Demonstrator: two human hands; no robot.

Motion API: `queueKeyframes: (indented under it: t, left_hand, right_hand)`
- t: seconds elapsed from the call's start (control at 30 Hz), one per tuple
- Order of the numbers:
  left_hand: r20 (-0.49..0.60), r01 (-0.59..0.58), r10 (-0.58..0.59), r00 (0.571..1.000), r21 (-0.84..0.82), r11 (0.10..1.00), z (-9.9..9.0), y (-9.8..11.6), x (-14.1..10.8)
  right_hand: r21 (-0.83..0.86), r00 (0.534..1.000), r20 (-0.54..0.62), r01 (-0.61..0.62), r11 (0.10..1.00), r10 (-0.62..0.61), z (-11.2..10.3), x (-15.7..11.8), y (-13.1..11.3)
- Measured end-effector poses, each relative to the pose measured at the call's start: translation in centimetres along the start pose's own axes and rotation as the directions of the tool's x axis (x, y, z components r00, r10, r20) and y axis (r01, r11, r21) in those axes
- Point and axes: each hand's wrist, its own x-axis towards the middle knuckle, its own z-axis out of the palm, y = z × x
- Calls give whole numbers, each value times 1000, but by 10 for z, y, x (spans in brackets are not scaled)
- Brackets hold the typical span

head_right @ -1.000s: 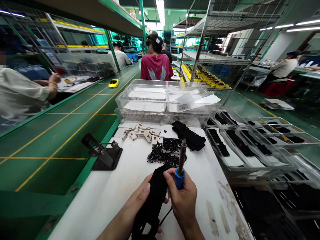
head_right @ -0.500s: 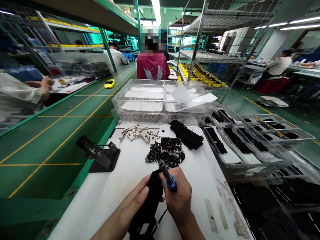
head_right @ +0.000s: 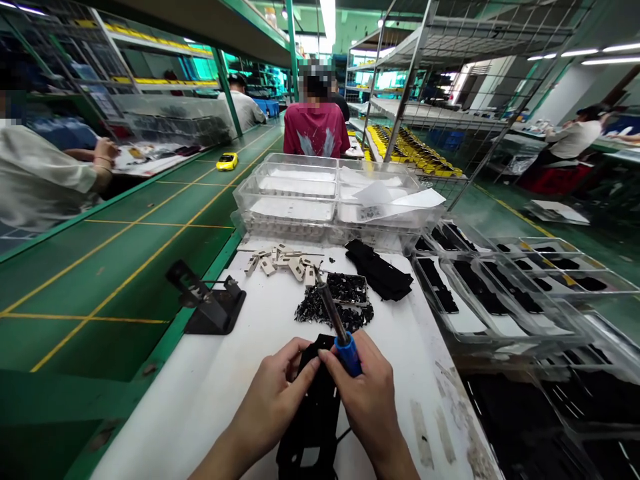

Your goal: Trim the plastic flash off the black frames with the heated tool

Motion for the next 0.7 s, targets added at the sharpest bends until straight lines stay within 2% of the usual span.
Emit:
queueKeyframes:
  t: [0.07, 0.27, 0.37, 0.5, 0.6, 0.7]
  left_hand:
    - [3, -21, 21, 1000, -2, 1000, -1, 2, 0]
    - [3, -40, 41, 999, -77, 996, -1, 2, -1]
    - [27, -21, 25, 999, -152, 988, -2, -1, 0]
    - [74, 44, -18, 997, -358, 933, -2, -5, 2]
    - [103, 82, -35, 994, -494, 865, 0, -9, 5]
    - [146, 114, -33, 989, -589, 800, 2, -12, 7]
  right_hand:
    - [-27, 1000, 10, -27, 999, 28, -4, 1, -1]
    - [-175, 1000, 31, 10, 984, -5, -15, 5, 0]
    - [-175, 999, 30, -12, 984, 17, -21, 7, -2]
    - [23, 985, 73, -155, 988, 153, -26, 11, -6]
    - [225, 949, 168, -301, 927, 267, -28, 13, -5]
    - [368, 921, 239, -379, 849, 308, -26, 13, -3]
